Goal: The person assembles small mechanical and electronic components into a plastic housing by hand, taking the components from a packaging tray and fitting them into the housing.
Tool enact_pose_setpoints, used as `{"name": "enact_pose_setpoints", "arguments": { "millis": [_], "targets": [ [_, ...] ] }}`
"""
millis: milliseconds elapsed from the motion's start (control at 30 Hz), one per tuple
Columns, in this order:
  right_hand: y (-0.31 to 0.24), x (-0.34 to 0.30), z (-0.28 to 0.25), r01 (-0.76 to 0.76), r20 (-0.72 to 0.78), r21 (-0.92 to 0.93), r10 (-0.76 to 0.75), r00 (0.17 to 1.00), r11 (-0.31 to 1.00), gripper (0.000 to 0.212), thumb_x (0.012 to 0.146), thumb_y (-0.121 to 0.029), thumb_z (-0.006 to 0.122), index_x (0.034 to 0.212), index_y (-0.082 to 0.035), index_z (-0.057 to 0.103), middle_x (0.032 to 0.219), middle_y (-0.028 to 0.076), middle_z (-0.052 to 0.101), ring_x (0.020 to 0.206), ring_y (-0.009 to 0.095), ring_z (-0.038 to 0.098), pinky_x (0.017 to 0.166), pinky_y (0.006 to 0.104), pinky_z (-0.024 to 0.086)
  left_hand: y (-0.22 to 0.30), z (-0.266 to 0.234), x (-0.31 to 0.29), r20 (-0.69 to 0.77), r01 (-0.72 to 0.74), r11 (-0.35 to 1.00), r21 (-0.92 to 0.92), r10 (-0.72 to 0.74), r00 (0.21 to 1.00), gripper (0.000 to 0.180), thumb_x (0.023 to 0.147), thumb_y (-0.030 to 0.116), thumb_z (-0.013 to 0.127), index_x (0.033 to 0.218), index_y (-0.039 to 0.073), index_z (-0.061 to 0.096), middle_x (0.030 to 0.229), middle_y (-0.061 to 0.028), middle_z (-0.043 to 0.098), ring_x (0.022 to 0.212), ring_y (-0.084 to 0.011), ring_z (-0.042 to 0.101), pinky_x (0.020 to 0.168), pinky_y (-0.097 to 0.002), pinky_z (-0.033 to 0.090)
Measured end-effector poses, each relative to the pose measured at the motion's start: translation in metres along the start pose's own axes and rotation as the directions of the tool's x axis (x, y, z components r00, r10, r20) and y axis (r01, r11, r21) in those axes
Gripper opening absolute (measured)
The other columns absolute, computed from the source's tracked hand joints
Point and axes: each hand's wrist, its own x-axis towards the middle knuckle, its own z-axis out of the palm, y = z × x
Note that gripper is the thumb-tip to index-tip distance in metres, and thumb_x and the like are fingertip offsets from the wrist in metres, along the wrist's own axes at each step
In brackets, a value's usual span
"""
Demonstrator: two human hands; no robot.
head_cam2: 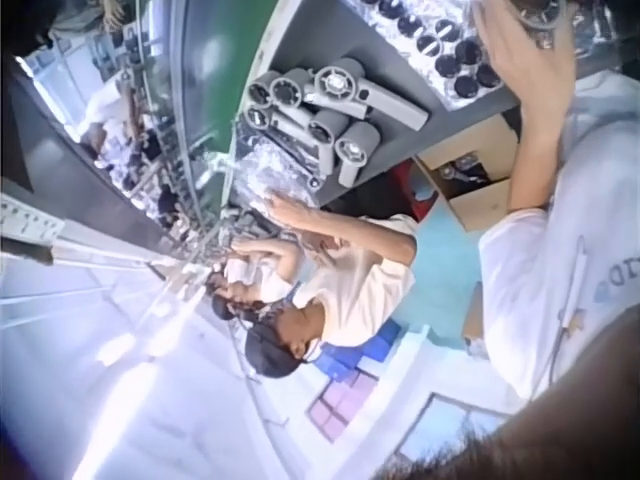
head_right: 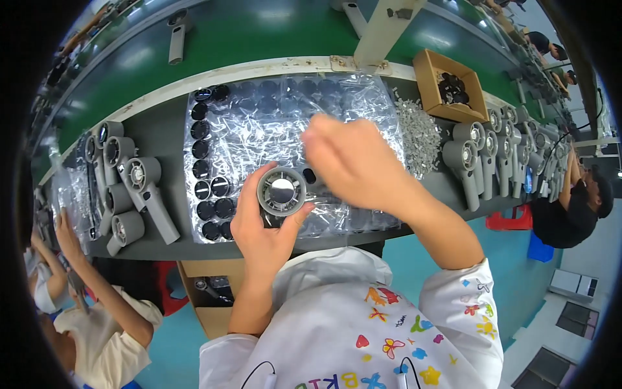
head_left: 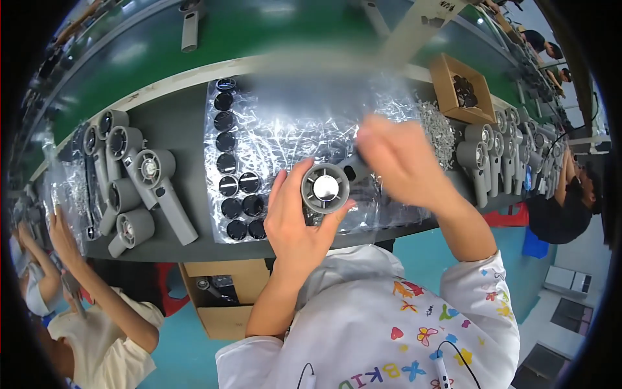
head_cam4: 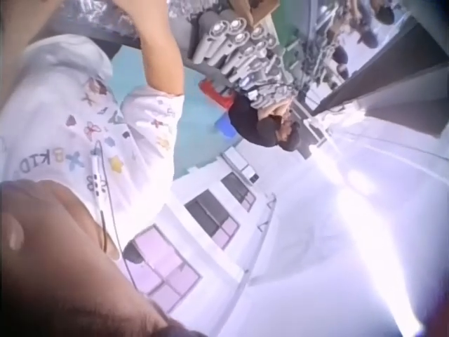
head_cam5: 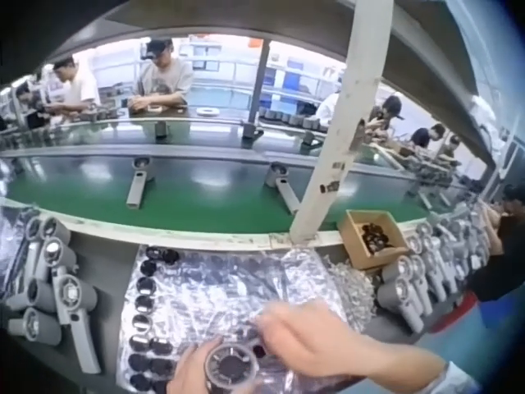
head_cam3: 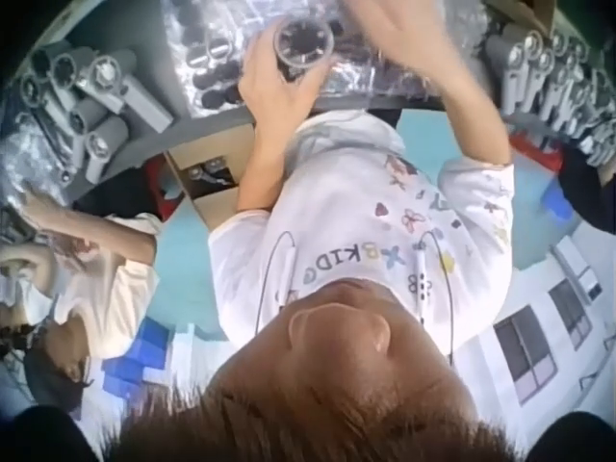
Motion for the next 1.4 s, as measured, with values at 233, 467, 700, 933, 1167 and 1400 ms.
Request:
{"name": "enact_pose_setpoints", "arguments": {
  "millis": [233,467,700,933,1167,1400],
  "targets": [
    [0.001,-0.013,-0.024,-0.156,-0.213,0.195,0.197,0.957,0.968,0.032,0.107,-0.018,0.047,0.081,-0.002,0.054,0.065,0.003,0.057,0.059,0.013,0.052,0.056,0.0289,0.04,-0.013,-0.007,-0.006,0.084,0.046,0.964,-0.262,-0.024,0.996,0.085,0.075,0.026,0.094,0.141,-0.004,0.05,0.142,-0.0177,0.059,0.121,-0.0232,0.063,0.104,-0.0345,0.05],
    [-0.004,-0.022,-0.031,-0.416,0.26,0.397,0.335,0.906,0.818,0.031,0.11,-0.027,0.049,0.089,-0.005,0.054,0.067,0.001,0.055,0.057,0.009,0.054,0.049,0.0253,0.039,-0.012,-0.011,-0.009,0.066,0.037,0.898,-0.439,-0.009,0.998,0.092,0.078,0.032,0.091,0.147,-0.005,0.041,0.152,-0.0207,0.048,0.138,-0.0274,0.05,0.113,-0.0391,0.042],
    [0.016,-0.03,-0.011,-0.225,-0.068,0.73,0.396,0.916,0.645,0.033,0.112,-0.031,0.044,0.089,-0.008,0.05,0.071,0.001,0.053,0.048,0.008,0.046,0.043,0.0236,0.036,0.042,-0.016,-0.008,-0.244,-0.25,0.959,-0.135,0.212,0.946,0.072,0.087,-0.007,0.069,0.149,-0.008,0.033,0.155,-0.0291,0.037,0.146,-0.042,0.038,0.123,-0.0506,0.03],
    [-0.002,-0.02,0.011,0.036,-0.238,0.801,0.263,0.935,0.598,0.03,0.111,-0.03,0.048,0.093,-0.007,0.054,0.074,0.002,0.06,0.058,0.008,0.056,0.052,0.0234,0.043,0.06,-0.006,0.037,0.376,0.361,0.635,-0.684,-0.117,0.919,0.055,0.108,0.027,0.054,0.15,-0.002,0.035,0.142,-0.0187,0.053,0.124,-0.0249,0.059,0.107,-0.0443,0.047],
    [0.039,-0.015,-0.002,0.07,-0.419,0.504,0.173,0.891,0.861,0.017,0.103,-0.016,0.062,0.106,0.0,0.068,0.105,0.006,0.075,0.075,0.008,0.063,0.068,0.025,0.053,0.008,-0.004,0.163,0.331,0.518,0.589,-0.62,-0.403,0.853,0.039,0.104,0.03,0.063,0.125,0.002,0.047,0.102,-0.012,0.061,0.084,-0.0239,0.069,0.069,-0.0401,0.062],
    [0.06,-0.008,0.014,0.045,-0.519,0.299,0.123,0.846,0.953,0.017,0.089,-0.012,0.077,0.101,-0.001,0.071,0.081,0.01,0.074,0.066,0.018,0.071,0.06,0.0286,0.055,-0.11,-0.005,0.306,0.092,0.548,0.836,-0.009,-0.545,0.833,0.048,0.089,0.043,0.08,0.098,-0.003,0.07,0.08,-0.005,0.066,0.067,-0.0166,0.065,0.055,-0.0321,0.051]
  ]
}}
